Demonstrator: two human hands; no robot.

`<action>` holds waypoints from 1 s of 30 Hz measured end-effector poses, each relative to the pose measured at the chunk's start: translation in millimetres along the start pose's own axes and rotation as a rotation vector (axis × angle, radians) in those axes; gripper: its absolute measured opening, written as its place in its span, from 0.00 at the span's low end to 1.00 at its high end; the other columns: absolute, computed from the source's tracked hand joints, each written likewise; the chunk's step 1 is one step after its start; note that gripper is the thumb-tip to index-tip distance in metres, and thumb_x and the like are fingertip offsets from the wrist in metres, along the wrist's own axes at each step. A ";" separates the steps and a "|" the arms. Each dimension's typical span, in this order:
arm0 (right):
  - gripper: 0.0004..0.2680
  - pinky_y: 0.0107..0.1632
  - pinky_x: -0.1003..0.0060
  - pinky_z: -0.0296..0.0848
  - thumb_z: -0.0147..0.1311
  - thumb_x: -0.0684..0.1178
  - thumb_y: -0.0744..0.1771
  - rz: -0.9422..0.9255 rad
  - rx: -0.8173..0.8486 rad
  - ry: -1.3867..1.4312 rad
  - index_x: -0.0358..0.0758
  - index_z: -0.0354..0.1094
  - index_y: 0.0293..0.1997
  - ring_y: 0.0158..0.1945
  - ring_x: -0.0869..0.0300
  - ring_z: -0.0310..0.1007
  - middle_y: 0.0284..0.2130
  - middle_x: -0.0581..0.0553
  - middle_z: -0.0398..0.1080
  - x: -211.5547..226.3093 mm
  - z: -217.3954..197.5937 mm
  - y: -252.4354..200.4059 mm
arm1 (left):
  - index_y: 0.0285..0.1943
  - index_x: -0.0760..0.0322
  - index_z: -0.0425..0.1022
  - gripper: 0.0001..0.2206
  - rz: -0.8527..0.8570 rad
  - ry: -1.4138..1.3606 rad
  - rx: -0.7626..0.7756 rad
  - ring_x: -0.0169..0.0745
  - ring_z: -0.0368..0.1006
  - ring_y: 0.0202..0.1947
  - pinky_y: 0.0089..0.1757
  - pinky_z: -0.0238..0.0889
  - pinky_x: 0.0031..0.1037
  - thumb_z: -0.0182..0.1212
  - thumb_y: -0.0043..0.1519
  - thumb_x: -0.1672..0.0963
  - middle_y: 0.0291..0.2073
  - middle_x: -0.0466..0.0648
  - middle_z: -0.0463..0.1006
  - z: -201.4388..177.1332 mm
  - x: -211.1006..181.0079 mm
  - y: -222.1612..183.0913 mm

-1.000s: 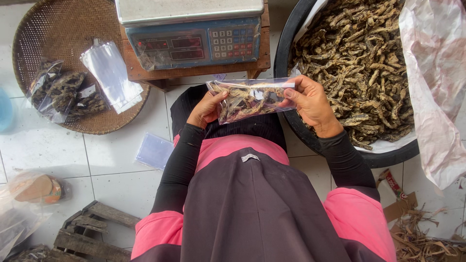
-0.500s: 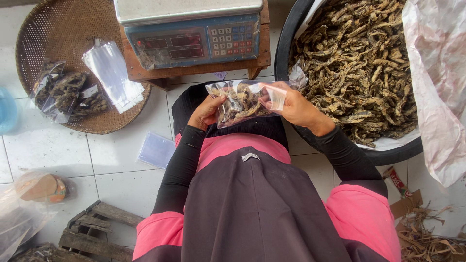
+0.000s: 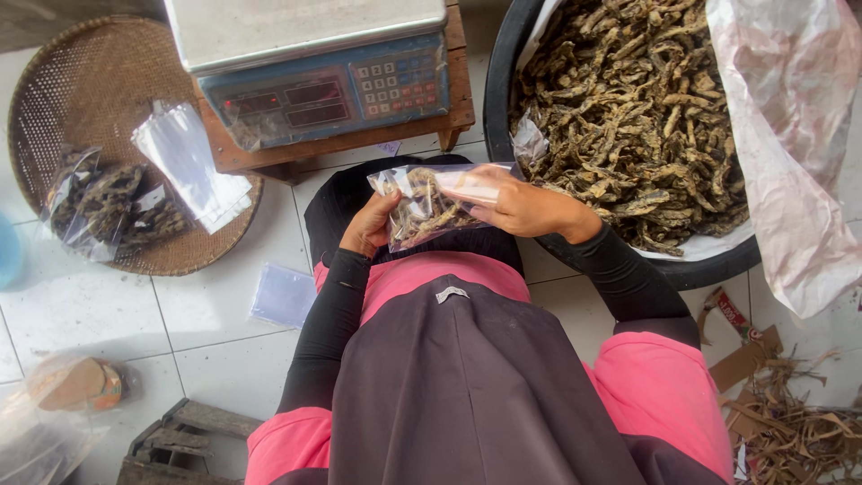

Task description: The person scoops dried fish from a large basin into small plastic bags, weighs each bag on a digital scale, and places the filled bags into a woven basket. The process is repeated for multiple bags.

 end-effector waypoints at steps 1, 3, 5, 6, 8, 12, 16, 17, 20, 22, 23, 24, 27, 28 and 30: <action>0.18 0.70 0.51 0.57 0.49 0.42 0.70 -0.020 -0.013 0.021 0.36 0.58 0.71 0.68 0.45 0.62 0.67 0.38 0.64 0.9 -0.8 1.8 | 0.68 0.63 0.65 0.29 0.007 -0.007 0.014 0.50 0.76 0.56 0.54 0.72 0.47 0.72 0.59 0.54 0.57 0.53 0.77 -2.4 1.4 -0.6; 0.18 0.70 0.52 0.57 0.48 0.41 0.71 -0.061 -0.036 0.063 0.35 0.58 0.71 0.70 0.45 0.62 0.67 0.38 0.64 1.8 -5.1 2.7 | 0.69 0.65 0.65 0.30 -0.016 -0.052 0.058 0.52 0.75 0.58 0.57 0.71 0.48 0.71 0.60 0.54 0.59 0.54 0.76 -9.1 7.4 -2.0; 0.16 0.68 0.53 0.62 0.48 0.40 0.71 -0.054 -0.055 0.144 0.35 0.61 0.69 0.68 0.46 0.66 0.65 0.37 0.67 0.0 -13.3 -4.6 | 0.70 0.66 0.65 0.30 -0.035 -0.110 0.057 0.53 0.74 0.60 0.59 0.70 0.48 0.71 0.60 0.54 0.61 0.56 0.76 -21.1 15.0 -1.6; 0.16 0.68 0.54 0.65 0.48 0.40 0.71 -0.050 -0.063 0.187 0.35 0.63 0.68 0.67 0.46 0.68 0.64 0.37 0.68 -2.1 -17.5 -10.1 | 0.70 0.67 0.65 0.30 -0.044 -0.145 0.035 0.53 0.74 0.60 0.59 0.69 0.47 0.71 0.61 0.54 0.61 0.56 0.75 -28.7 20.0 -0.9; 0.13 0.62 0.60 0.74 0.46 0.39 0.71 0.022 -0.169 0.277 0.37 0.67 0.64 0.60 0.52 0.74 0.58 0.39 0.73 -15.5 -37.9 -28.1 | 0.71 0.66 0.66 0.29 -0.039 -0.206 0.005 0.53 0.74 0.60 0.60 0.69 0.46 0.71 0.62 0.53 0.61 0.57 0.75 -43.6 24.9 1.9; 0.08 0.55 0.64 0.80 0.43 0.36 0.75 0.184 -0.686 0.289 0.36 0.69 0.56 0.50 0.58 0.75 0.49 0.40 0.74 -83.3 -90.1 -84.1 | 0.71 0.65 0.67 0.31 0.022 -0.305 -0.027 0.53 0.73 0.60 0.60 0.68 0.46 0.72 0.61 0.50 0.61 0.55 0.75 -67.3 31.4 -2.7; 0.06 0.42 0.66 0.79 0.48 0.39 0.71 0.772 -1.166 0.254 0.38 0.71 0.49 0.41 0.61 0.76 0.43 0.42 0.75 -228.0 -114.5 -114.3 | 0.70 0.65 0.67 0.36 0.053 -0.359 -0.027 0.53 0.73 0.61 0.61 0.67 0.45 0.73 0.56 0.45 0.62 0.55 0.75 -68.7 29.6 -2.0; 0.05 0.40 0.64 0.78 0.50 0.39 0.70 0.870 -1.192 0.236 0.37 0.70 0.48 0.40 0.60 0.74 0.43 0.41 0.74 -261.0 -112.4 -118.0 | 0.70 0.65 0.67 0.37 0.046 -0.350 -0.028 0.54 0.72 0.61 0.61 0.67 0.46 0.74 0.55 0.45 0.62 0.55 0.75 -65.7 29.3 -0.4; 0.09 0.53 0.56 0.75 0.54 0.39 0.70 0.918 -0.931 -0.202 0.33 0.70 0.56 0.49 0.52 0.75 0.50 0.36 0.72 -326.1 -87.3 -112.6 | 0.70 0.64 0.67 0.39 0.037 -0.331 -0.035 0.54 0.72 0.61 0.60 0.67 0.47 0.74 0.53 0.44 0.61 0.54 0.75 -54.7 25.9 1.9; 0.12 0.57 0.53 0.72 0.57 0.42 0.68 1.087 -0.799 -0.335 0.32 0.68 0.59 0.53 0.46 0.71 0.53 0.32 0.66 -354.6 -71.5 -101.1 | 0.71 0.63 0.66 0.38 0.040 -0.325 -0.051 0.53 0.72 0.61 0.60 0.67 0.46 0.75 0.53 0.45 0.61 0.53 0.75 -49.4 22.4 0.8; 0.13 0.58 0.50 0.69 0.60 0.43 0.68 1.131 -0.728 -0.447 0.30 0.67 0.58 0.56 0.43 0.68 0.54 0.30 0.64 -359.4 -60.8 -95.7 | 0.71 0.63 0.66 0.38 0.047 -0.327 -0.058 0.53 0.72 0.61 0.60 0.67 0.46 0.75 0.54 0.45 0.61 0.53 0.75 -47.8 20.2 -0.3; 0.15 0.60 0.48 0.67 0.63 0.44 0.67 1.170 -0.654 -0.558 0.29 0.67 0.57 0.58 0.40 0.64 0.55 0.29 0.61 -362.0 -54.5 -90.0 | 0.71 0.63 0.66 0.38 0.054 -0.328 -0.065 0.53 0.72 0.61 0.59 0.67 0.46 0.75 0.54 0.46 0.61 0.53 0.75 -46.6 18.9 -1.4; 0.23 0.59 0.46 0.64 0.69 0.43 0.61 1.108 -0.644 -0.797 0.26 0.63 0.59 0.59 0.37 0.60 0.59 0.27 0.55 -354.2 -49.8 -76.0 | 0.70 0.64 0.67 0.37 0.066 -0.333 -0.085 0.52 0.73 0.60 0.59 0.68 0.46 0.75 0.54 0.46 0.61 0.54 0.75 -45.8 14.8 -5.7; 0.24 0.59 0.47 0.64 0.70 0.44 0.60 1.113 -0.666 -0.746 0.25 0.62 0.58 0.58 0.38 0.62 0.57 0.27 0.57 -353.0 -53.9 -74.3 | 0.70 0.64 0.67 0.37 0.070 -0.335 -0.088 0.52 0.73 0.60 0.59 0.68 0.45 0.75 0.55 0.46 0.61 0.54 0.75 -46.0 13.3 -5.2; 0.26 0.59 0.50 0.66 0.71 0.45 0.60 1.124 -0.705 -0.645 0.23 0.59 0.57 0.55 0.41 0.64 0.53 0.28 0.60 -350.9 -62.1 -76.7 | 0.70 0.65 0.67 0.37 0.059 -0.350 -0.091 0.52 0.73 0.60 0.60 0.69 0.45 0.75 0.55 0.46 0.61 0.54 0.75 -46.7 13.5 -5.3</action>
Point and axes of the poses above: each hand's wrist, its own y-axis towards the middle knuckle, its own z-axis out of the palm, x = y × z, the point moved 3 cm from there along y, towards the middle knuckle
